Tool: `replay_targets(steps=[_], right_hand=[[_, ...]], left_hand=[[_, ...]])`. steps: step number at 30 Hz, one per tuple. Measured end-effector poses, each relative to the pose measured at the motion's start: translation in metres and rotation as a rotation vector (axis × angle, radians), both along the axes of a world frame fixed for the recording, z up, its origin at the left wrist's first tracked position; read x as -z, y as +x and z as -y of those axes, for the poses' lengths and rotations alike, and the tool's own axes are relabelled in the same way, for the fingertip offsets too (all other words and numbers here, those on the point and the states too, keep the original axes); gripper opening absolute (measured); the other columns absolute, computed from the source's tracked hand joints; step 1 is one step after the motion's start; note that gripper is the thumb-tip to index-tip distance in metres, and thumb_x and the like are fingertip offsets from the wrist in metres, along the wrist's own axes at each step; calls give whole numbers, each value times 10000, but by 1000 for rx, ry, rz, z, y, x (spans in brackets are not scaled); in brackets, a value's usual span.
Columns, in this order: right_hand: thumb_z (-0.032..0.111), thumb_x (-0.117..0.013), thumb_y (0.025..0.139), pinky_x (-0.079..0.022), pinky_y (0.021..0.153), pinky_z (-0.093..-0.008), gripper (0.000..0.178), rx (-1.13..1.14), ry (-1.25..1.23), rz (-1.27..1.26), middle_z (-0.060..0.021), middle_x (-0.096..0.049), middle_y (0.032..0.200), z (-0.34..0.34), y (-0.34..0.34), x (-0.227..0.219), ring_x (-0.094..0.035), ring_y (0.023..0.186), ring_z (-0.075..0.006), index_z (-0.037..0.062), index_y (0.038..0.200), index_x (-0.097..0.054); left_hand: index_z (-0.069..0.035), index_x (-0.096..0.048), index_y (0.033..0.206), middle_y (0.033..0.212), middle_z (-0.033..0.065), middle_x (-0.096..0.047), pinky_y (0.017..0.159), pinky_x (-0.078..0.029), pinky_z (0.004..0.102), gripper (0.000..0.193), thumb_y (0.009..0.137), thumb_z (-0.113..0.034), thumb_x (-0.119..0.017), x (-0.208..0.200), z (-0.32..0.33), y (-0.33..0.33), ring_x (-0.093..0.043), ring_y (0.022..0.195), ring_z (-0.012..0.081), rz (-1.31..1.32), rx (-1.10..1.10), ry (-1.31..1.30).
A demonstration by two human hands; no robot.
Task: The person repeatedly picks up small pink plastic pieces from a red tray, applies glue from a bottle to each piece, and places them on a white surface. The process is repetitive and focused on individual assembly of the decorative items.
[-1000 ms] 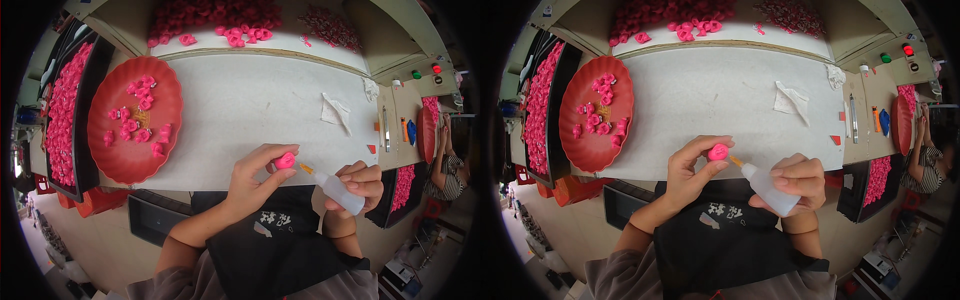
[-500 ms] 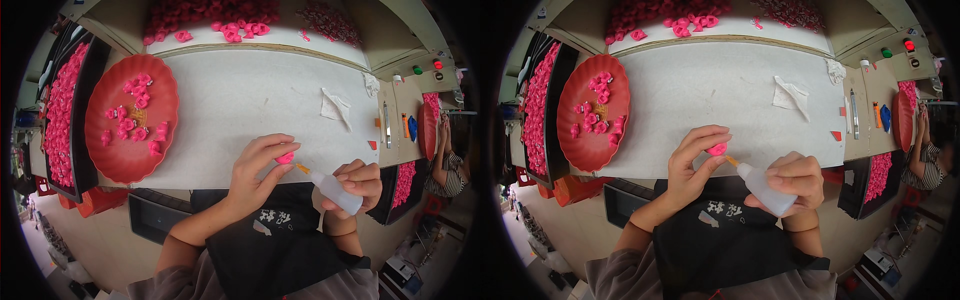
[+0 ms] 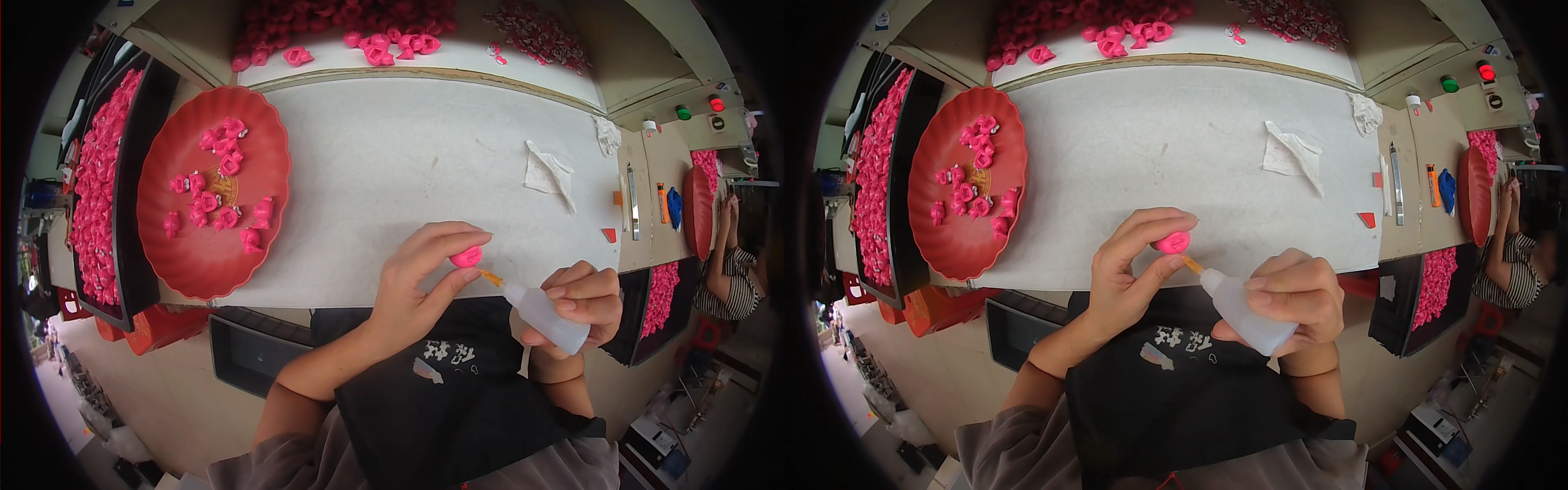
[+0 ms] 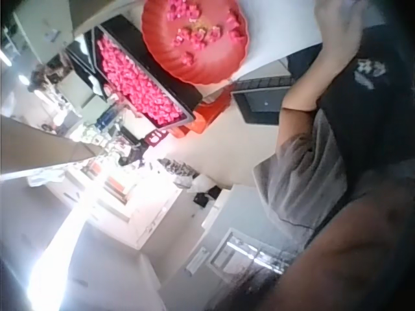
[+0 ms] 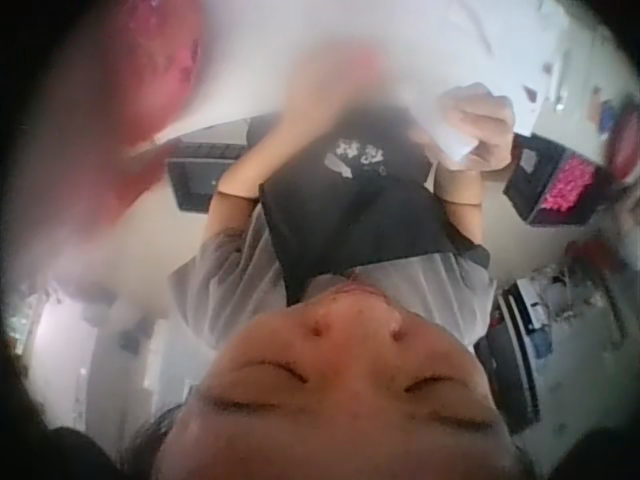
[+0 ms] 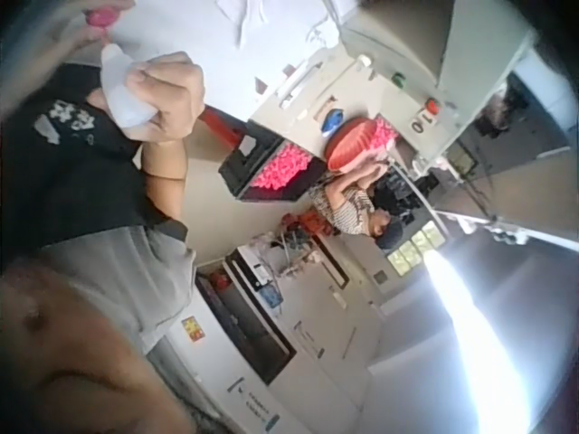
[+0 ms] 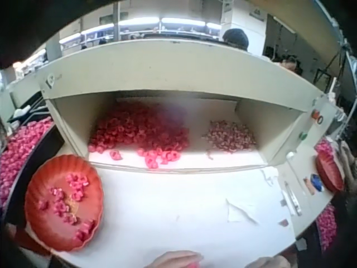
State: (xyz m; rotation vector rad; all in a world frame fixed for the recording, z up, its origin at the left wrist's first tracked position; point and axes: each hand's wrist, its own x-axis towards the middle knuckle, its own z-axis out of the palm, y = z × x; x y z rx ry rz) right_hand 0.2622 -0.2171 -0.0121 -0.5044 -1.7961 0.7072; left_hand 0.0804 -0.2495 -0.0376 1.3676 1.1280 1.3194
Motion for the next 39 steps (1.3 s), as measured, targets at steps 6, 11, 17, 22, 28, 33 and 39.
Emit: replay_targets(steps=[6, 11, 17, 22, 28, 33, 39], right_hand=[[86, -818, 572, -480, 578, -251, 441, -35, -140, -201, -100, -521, 875, -32, 15, -1, -559, 690, -156, 44, 891, -517], [-20, -614, 705, -529, 645, -310, 285, 44, -488, 52, -101, -481, 912, -106, 25, -14, -582, 800, -208, 8, 936, -449], [81, -601, 757, -489, 628, -313, 212, 333, -439, 446, -98, -557, 857, -219, -8, 24, -596, 751, -218, 10, 949, -549], [213, -643, 737, -445, 675, -366, 231, 542, -12, 813, -135, -581, 820, -235, -37, 43, -570, 727, -295, 21, 856, -597], [140, -632, 763, -435, 608, -283, 153, 433, -205, 666, -99, -599, 764, -206, -40, 23, -567, 662, -157, 11, 837, -597], [6, -686, 688, -411, 548, -210, 122, -112, -540, 253, -42, -584, 781, -88, -37, -20, -512, 634, -83, 23, 785, -614], [-5, -699, 675, -454, 596, -247, 137, -239, -334, 365, -75, -566, 899, -45, -33, -19, -573, 733, -146, 32, 780, -618]], left_hand=[[-21, -577, 1061, 1071, 96, -562, 805, -428, 285, 283, 779, -4, -588, 2, -4, -8, -540, 928, 162, 150, -9, -123], [13, -557, 1073, 1052, 102, -570, 823, -429, 276, 277, 804, -49, -577, 5, -10, -21, -529, 927, 144, 334, -40, -219], [3, -555, 1082, 1082, 92, -565, 873, -407, 285, 282, 802, -8, -575, 4, -15, -18, -525, 998, 159, 351, -3, -252], [-7, -560, 1085, 1068, 86, -576, 855, -415, 274, 286, 801, -22, -584, 5, -13, -20, -535, 977, 148, 319, -26, -248], [-17, -578, 1071, 1017, 79, -594, 793, -429, 263, 286, 788, -39, -608, 6, -11, -21, -550, 886, 133, 262, -37, -169], [-16, -588, 1060, 953, 82, -599, 716, -441, 259, 286, 780, -60, -625, 7, -7, -19, -549, 805, 133, 213, -19, -115], [4, -593, 1013, 925, 94, -600, 682, -459, 258, 258, 764, -51, -635, 0, -4, -8, -572, 779, 159, 45, -60, 15]])
